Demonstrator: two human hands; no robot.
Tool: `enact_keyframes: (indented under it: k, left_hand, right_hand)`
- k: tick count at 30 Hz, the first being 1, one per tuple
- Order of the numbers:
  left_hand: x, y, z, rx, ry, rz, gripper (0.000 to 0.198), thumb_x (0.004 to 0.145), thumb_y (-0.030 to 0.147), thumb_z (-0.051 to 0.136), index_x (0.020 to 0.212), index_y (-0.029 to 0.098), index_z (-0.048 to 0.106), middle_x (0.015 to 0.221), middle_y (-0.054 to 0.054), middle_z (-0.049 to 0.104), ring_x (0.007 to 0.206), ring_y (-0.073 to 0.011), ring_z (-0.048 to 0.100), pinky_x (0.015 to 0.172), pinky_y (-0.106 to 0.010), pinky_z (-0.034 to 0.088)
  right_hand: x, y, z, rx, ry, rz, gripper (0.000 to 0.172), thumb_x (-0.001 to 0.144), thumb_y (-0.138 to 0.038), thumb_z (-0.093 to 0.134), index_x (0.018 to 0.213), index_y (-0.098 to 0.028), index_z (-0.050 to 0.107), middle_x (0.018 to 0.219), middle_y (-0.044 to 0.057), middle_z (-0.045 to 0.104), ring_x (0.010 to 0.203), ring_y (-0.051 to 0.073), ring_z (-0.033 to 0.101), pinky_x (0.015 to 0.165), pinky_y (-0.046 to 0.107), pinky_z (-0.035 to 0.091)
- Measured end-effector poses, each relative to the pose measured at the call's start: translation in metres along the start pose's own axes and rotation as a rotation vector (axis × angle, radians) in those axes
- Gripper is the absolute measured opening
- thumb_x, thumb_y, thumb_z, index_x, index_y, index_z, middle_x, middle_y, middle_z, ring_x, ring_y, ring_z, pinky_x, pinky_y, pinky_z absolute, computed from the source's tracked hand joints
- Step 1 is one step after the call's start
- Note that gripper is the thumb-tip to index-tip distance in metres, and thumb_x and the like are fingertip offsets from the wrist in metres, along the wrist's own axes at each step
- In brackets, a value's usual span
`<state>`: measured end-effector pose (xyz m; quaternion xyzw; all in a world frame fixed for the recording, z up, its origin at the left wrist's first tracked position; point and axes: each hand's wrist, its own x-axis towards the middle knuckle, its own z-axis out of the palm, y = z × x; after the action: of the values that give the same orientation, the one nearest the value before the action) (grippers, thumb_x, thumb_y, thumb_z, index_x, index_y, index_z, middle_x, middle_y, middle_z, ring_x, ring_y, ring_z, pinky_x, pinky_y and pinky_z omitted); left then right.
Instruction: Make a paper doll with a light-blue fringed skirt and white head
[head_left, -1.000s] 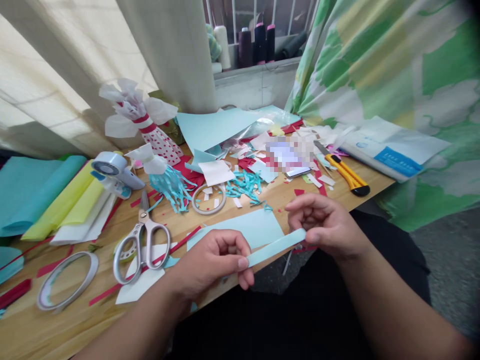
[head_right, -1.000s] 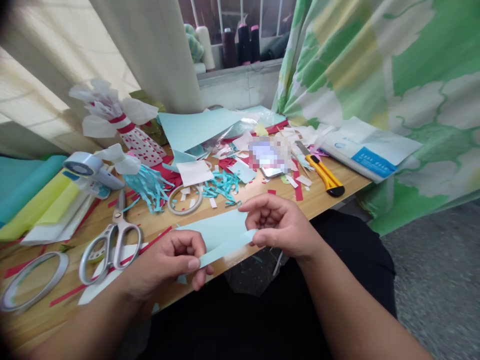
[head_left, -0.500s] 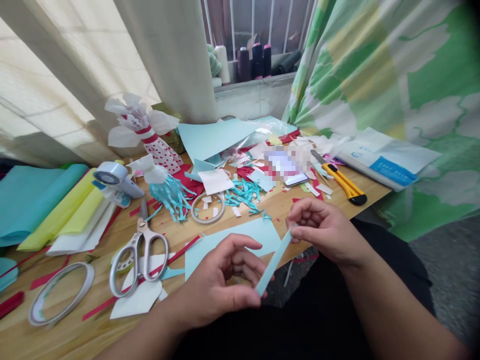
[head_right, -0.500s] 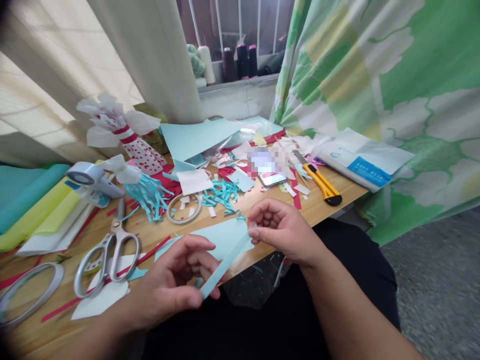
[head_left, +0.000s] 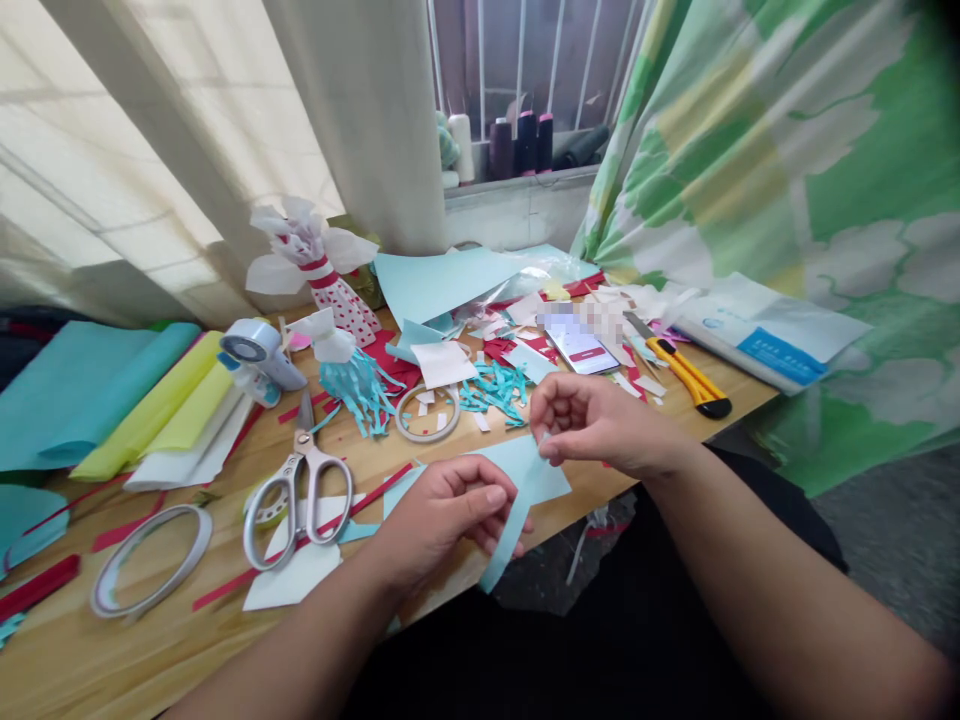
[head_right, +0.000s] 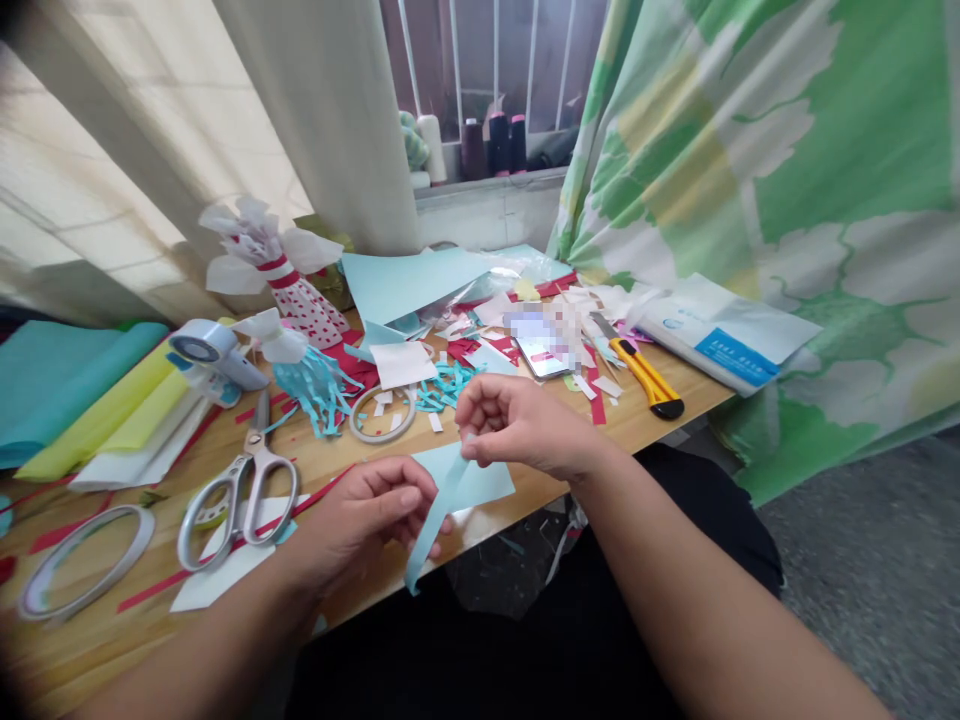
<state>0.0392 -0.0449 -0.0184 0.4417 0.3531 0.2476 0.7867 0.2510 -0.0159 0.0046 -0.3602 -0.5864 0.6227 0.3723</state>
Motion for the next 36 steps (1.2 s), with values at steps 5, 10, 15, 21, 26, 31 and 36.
enact_keyframes:
  k: [5, 10, 15, 21, 26, 31, 36]
  left_hand:
    - [0.001, 0.000, 0.002, -0.007, 0.106, 0.030, 0.017, 0.074, 0.030, 0.067, 0.074, 0.016, 0.056, 0.071, -0.006, 0.070, 0.059, -0.0168, 0.064, 0.057, -0.027, 0.045]
    - [0.004, -0.005, -0.001, 0.032, 0.135, 0.044, 0.012, 0.075, 0.024, 0.065, 0.071, 0.016, 0.057, 0.062, -0.002, 0.065, 0.057, -0.0142, 0.061, 0.058, -0.026, 0.043]
    - [0.006, -0.007, -0.001, 0.039, 0.118, 0.055, 0.016, 0.076, 0.027, 0.064, 0.068, 0.015, 0.056, 0.061, -0.002, 0.064, 0.058, -0.0138, 0.058, 0.059, -0.027, 0.043]
    - [0.002, -0.007, -0.001, 0.150, 0.116, 0.046, 0.022, 0.073, 0.034, 0.066, 0.065, 0.017, 0.055, 0.058, 0.000, 0.060, 0.053, -0.0128, 0.055, 0.054, -0.025, 0.039]
    - [0.000, -0.008, -0.005, 0.072, 0.229, 0.073, 0.019, 0.075, 0.031, 0.065, 0.065, 0.018, 0.054, 0.058, 0.001, 0.058, 0.056, -0.0124, 0.053, 0.058, -0.026, 0.038]
    - [0.004, -0.006, -0.004, -0.018, 0.316, 0.113, 0.016, 0.080, 0.028, 0.060, 0.069, 0.019, 0.053, 0.066, 0.001, 0.063, 0.064, -0.0130, 0.055, 0.066, -0.027, 0.040]
    - [0.003, -0.007, -0.004, 0.057, 0.384, 0.137, 0.015, 0.082, 0.029, 0.059, 0.071, 0.019, 0.054, 0.077, -0.001, 0.066, 0.078, -0.0145, 0.056, 0.076, -0.027, 0.039]
  right_hand:
    - [0.008, 0.008, 0.017, -0.015, -0.071, 0.015, 0.028, 0.063, -0.011, 0.075, 0.082, -0.016, 0.054, 0.066, -0.004, 0.058, 0.057, 0.006, 0.051, 0.053, 0.018, 0.040]
    - [0.009, 0.024, 0.023, 0.025, -0.083, 0.059, 0.027, 0.066, -0.012, 0.073, 0.083, -0.016, 0.053, 0.067, -0.005, 0.055, 0.058, 0.006, 0.049, 0.053, 0.018, 0.037]
    - [0.011, 0.033, 0.024, 0.052, -0.121, 0.067, 0.029, 0.066, -0.011, 0.073, 0.086, -0.016, 0.053, 0.068, -0.005, 0.055, 0.060, 0.006, 0.049, 0.055, 0.019, 0.038]
    - [0.009, 0.029, 0.012, 0.212, -0.241, 0.125, 0.040, 0.065, -0.020, 0.077, 0.098, -0.018, 0.054, 0.073, -0.002, 0.061, 0.063, 0.009, 0.057, 0.059, 0.021, 0.044]
    - [0.001, 0.012, -0.028, -0.111, 0.269, -0.079, 0.011, 0.079, -0.027, 0.064, 0.084, -0.018, 0.061, 0.075, 0.000, 0.062, 0.064, 0.011, 0.058, 0.061, 0.025, 0.046]
    - [-0.002, 0.016, -0.035, -0.940, 0.156, -0.050, 0.008, 0.079, -0.015, 0.057, 0.078, -0.017, 0.065, 0.080, 0.004, 0.063, 0.076, 0.017, 0.058, 0.070, 0.030, 0.044]
    - [0.006, 0.038, -0.014, -1.229, 0.187, -0.016, 0.008, 0.074, -0.024, 0.065, 0.075, -0.017, 0.063, 0.083, 0.008, 0.059, 0.083, 0.023, 0.054, 0.073, 0.036, 0.043]
